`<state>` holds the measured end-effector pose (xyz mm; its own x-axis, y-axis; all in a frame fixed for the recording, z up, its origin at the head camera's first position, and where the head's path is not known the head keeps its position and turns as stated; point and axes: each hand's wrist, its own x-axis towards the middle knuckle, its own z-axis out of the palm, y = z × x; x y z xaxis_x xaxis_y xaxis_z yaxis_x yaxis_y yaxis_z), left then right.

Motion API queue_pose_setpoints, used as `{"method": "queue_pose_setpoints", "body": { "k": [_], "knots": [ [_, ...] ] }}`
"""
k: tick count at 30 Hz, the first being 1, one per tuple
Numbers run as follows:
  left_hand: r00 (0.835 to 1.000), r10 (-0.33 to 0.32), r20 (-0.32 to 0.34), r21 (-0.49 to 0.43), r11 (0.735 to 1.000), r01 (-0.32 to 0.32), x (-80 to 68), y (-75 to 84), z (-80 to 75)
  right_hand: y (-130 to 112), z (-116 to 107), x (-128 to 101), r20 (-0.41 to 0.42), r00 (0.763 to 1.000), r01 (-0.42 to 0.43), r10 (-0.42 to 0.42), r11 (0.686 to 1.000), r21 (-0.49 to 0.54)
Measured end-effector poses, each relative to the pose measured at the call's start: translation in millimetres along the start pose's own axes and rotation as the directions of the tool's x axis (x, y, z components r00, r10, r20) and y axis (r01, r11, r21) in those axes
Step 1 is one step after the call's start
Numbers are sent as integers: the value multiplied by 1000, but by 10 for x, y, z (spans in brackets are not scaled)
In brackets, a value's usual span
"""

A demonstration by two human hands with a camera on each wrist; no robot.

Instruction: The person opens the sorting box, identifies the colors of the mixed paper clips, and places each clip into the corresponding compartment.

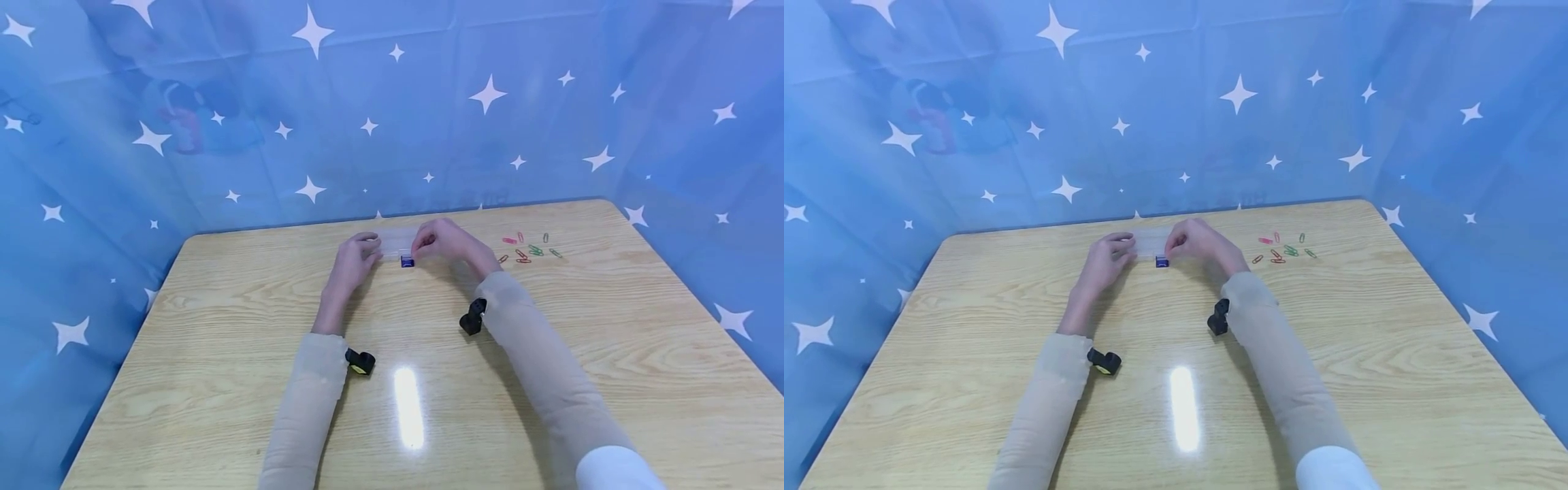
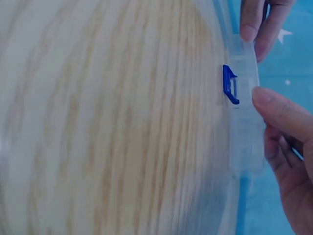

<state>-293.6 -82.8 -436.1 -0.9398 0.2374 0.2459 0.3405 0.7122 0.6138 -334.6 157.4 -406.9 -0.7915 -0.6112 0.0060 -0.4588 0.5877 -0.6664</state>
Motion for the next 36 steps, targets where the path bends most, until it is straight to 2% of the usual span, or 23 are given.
{"method": "queue_pose_setpoints", "body": {
  "k": [9,14,32,36],
  "knots": [
    [1000,21,-2,21,1000,-21,1,3,-23,-54,-28,-67,-31,997,-64,67,994,91],
    [1000,14,-21,-29,999,-14,-9,-2,-32,-73,-37,-100,-46,997,-58,63,993,105],
    [999,-31,-18,-204,979,26,-24,-67,-3,54,-103,-205,-121,991,-64,63,998,-9],
    [999,-36,-13,-225,974,32,-25,-77,-4,103,-117,-233,-124,988,-95,92,995,-20]
  ]
}}
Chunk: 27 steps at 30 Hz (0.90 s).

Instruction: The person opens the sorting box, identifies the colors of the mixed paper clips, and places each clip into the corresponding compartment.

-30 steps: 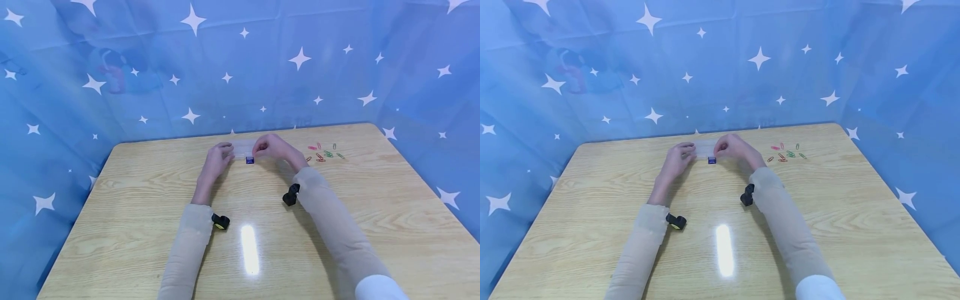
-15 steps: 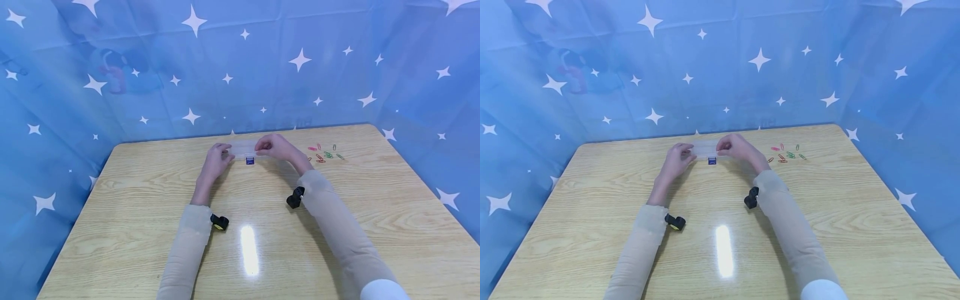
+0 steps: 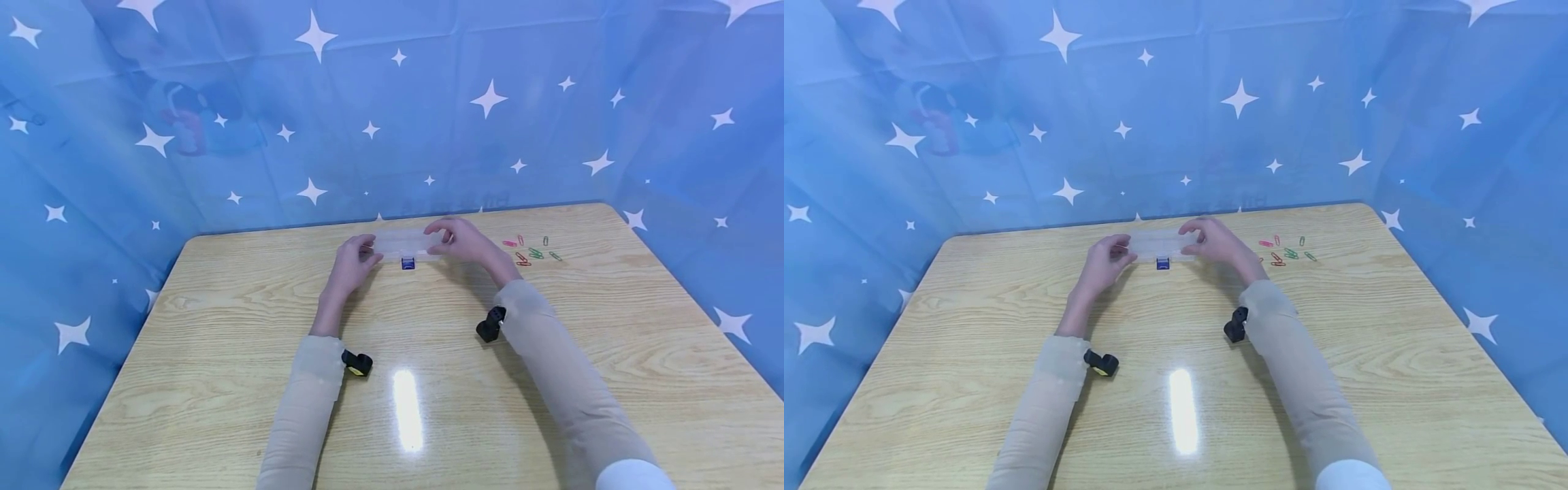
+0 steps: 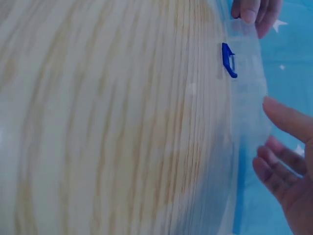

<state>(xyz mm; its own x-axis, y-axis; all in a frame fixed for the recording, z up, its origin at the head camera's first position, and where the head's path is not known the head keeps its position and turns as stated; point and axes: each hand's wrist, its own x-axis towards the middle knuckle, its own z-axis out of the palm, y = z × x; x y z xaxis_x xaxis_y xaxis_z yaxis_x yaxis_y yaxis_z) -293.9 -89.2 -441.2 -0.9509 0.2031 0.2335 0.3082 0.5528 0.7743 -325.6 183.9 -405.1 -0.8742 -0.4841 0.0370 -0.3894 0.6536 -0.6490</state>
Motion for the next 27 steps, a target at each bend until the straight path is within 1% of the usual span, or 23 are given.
{"method": "queue_pose_setpoints", "body": {
  "k": [4,11,15,23,27],
  "knots": [
    [1000,-9,4,-22,1000,10,4,-14,0,35,-1,-21,6,999,-34,34,999,11],
    [999,-50,-10,-88,995,49,-3,-10,-5,56,-5,-26,6,999,-32,32,999,30],
    [998,-66,-16,-106,992,64,-8,-10,-9,67,-15,-25,2,999,-36,36,998,52],
    [997,-77,-29,-143,987,72,-24,-23,-25,66,-37,-33,-6,1000,-19,19,999,43],
    [997,-75,-25,-144,987,71,-32,-33,-36,53,-43,-33,-16,1000,-18,19,999,37]
  ]
}}
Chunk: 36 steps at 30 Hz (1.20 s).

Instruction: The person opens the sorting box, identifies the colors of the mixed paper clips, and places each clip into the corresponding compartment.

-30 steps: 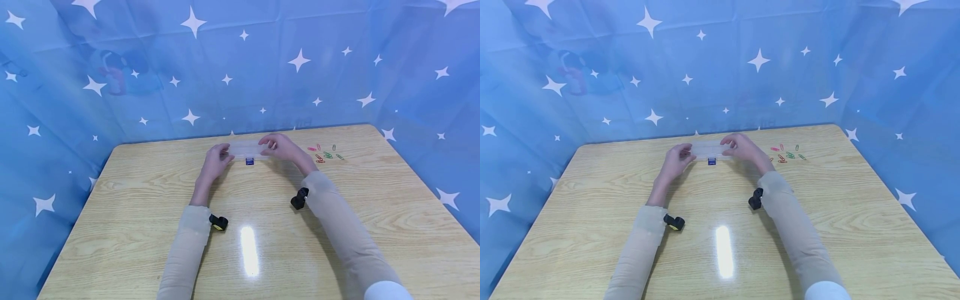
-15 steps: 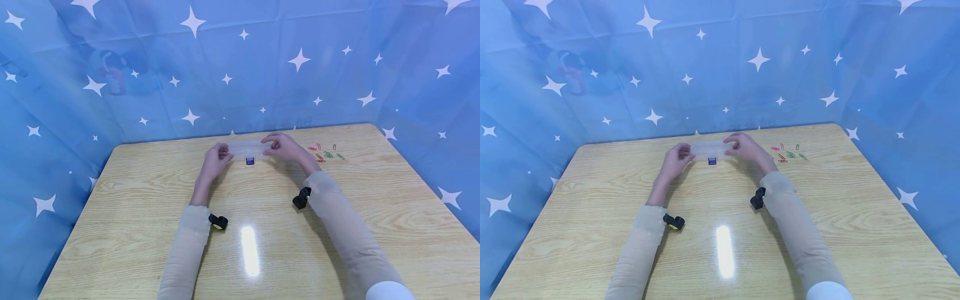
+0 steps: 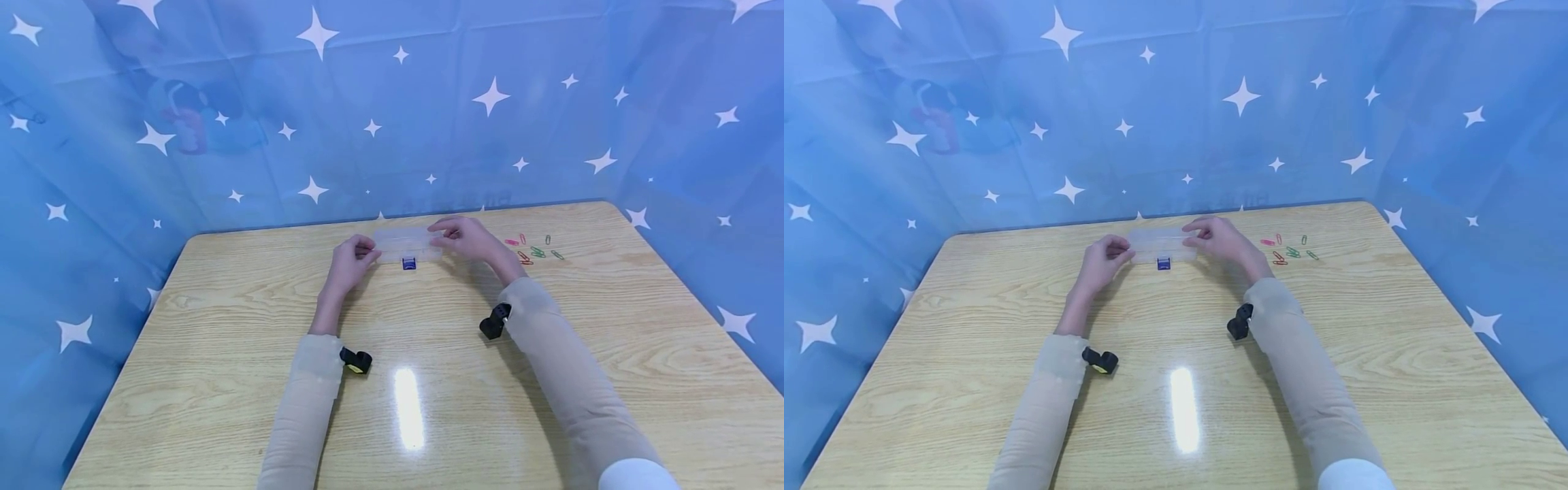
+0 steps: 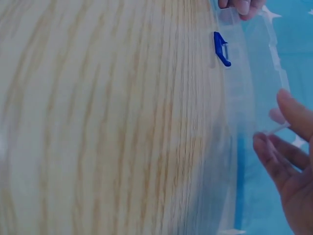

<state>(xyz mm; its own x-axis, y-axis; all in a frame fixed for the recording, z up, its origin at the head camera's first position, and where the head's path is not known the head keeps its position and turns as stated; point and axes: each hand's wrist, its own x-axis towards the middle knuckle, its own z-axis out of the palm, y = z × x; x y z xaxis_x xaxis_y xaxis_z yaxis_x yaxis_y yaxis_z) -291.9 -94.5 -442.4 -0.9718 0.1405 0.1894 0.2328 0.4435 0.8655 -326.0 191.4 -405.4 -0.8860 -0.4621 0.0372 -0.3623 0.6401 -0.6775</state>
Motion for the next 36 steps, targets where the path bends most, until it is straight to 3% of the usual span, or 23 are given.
{"method": "queue_pose_setpoints", "body": {
  "k": [13,25,36],
  "knots": [
    [1000,12,28,51,999,-13,-14,-10,-21,-3,-17,42,-38,999,-39,39,999,5],
    [999,-5,44,41,999,4,-20,-16,-37,-28,13,146,-101,995,-16,25,995,96],
    [998,-6,64,33,999,4,-36,-10,-76,-21,68,228,-159,982,-72,98,984,161]
  ]
}}
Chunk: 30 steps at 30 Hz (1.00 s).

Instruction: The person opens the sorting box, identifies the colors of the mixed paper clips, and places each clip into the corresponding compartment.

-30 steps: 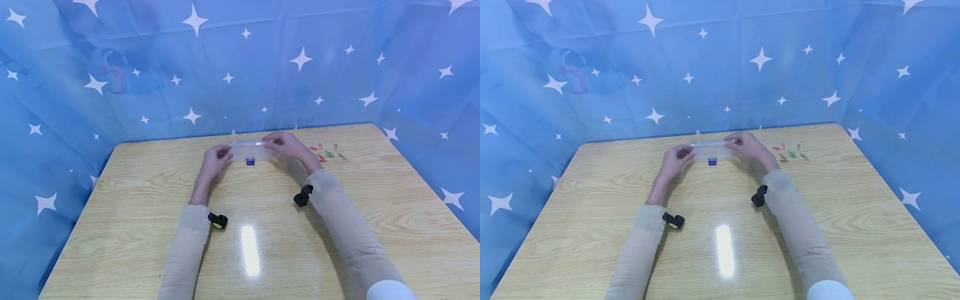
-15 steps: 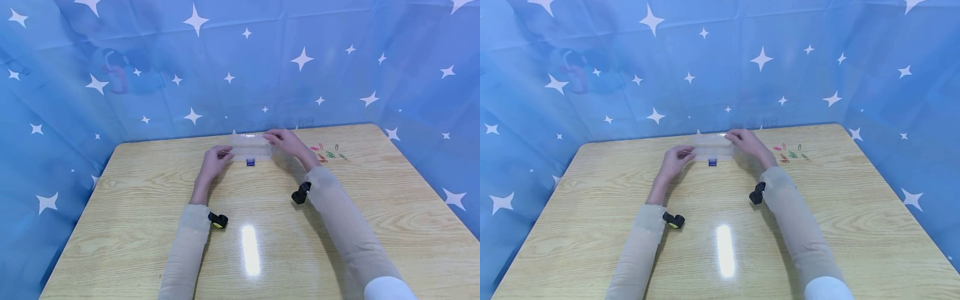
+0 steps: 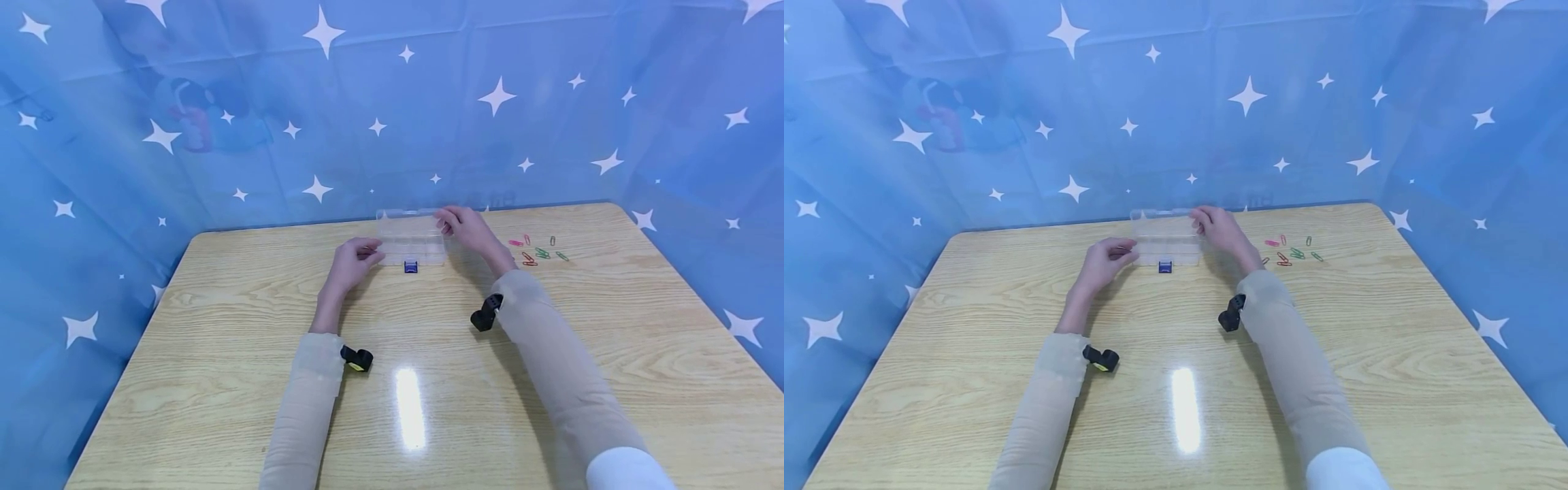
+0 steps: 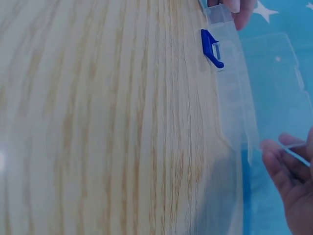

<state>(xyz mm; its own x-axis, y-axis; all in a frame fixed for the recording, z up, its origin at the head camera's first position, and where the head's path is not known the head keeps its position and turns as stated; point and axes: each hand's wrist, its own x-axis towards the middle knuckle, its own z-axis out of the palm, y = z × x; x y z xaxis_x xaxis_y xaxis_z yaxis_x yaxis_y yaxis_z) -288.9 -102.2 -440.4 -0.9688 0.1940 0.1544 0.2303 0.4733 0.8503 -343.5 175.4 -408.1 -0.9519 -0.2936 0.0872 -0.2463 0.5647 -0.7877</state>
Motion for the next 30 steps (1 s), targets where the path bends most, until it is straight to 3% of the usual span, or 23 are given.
{"method": "queue_pose_setpoints", "body": {
  "k": [9,18,30],
  "knots": [
    [1000,0,21,7,1000,0,11,-28,-12,53,26,25,-29,999,-33,33,999,-6],
    [999,19,33,26,999,-20,23,-23,-11,128,75,64,-101,991,-94,83,989,-111],
    [999,22,49,71,997,-25,31,4,-4,90,179,91,-187,965,-196,183,979,-57]
  ]
}}
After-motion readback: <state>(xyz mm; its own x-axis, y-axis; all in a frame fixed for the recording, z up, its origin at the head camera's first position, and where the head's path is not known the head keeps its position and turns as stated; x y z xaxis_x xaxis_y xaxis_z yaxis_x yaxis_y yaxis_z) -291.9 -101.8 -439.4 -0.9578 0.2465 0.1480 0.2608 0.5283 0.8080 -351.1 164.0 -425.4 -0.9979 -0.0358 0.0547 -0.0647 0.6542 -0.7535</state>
